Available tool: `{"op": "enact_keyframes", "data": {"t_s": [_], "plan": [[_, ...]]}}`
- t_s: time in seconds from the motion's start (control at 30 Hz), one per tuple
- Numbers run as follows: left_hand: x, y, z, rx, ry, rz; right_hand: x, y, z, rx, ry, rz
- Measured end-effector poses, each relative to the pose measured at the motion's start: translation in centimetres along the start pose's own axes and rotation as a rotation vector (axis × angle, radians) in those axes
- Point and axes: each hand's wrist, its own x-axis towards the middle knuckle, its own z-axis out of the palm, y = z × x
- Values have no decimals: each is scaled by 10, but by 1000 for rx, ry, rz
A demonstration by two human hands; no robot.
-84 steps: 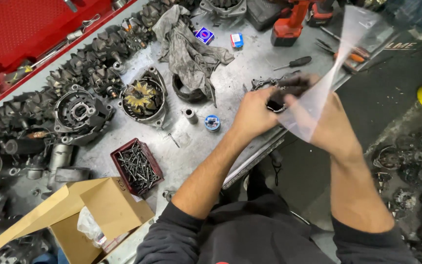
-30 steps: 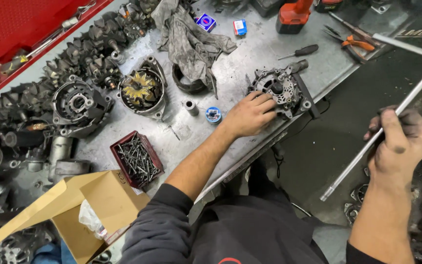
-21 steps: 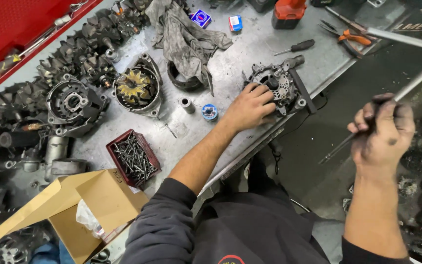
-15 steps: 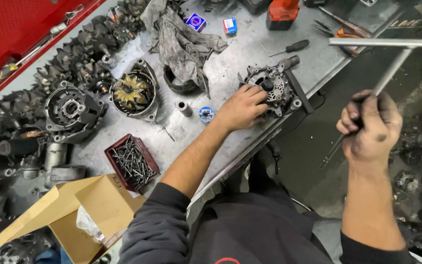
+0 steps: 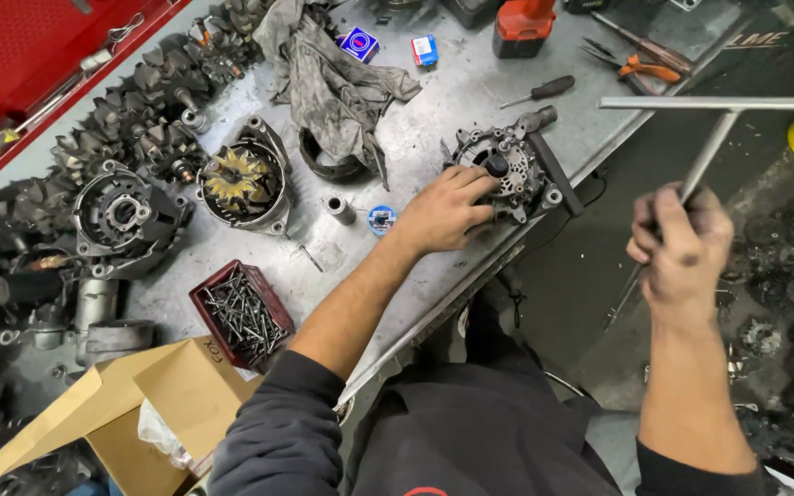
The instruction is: The person disassembles an alternator on a workbench using a T-handle socket wrench to remove bolts and a hammer to tap the casing. They place the hardware into a red bin and use a screwdriver to pry the housing apart.
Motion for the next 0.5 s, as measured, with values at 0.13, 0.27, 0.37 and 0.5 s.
{"op": "enact_keyframes", "data": {"t_s": [0.13, 0.27, 0.37, 0.5], "plan": [[-1, -1, 4, 14, -3, -23, 30, 48, -7, -417, 119, 131], [-1, 2, 9, 7, 14, -30, 50, 110, -7, -726, -54, -169], [-2, 1, 16, -12, 78, -24, 47, 118, 7, -929, -2, -78], [-7, 8, 17, 46, 99, -37, 43, 115, 14, -864, 62, -11]]}}
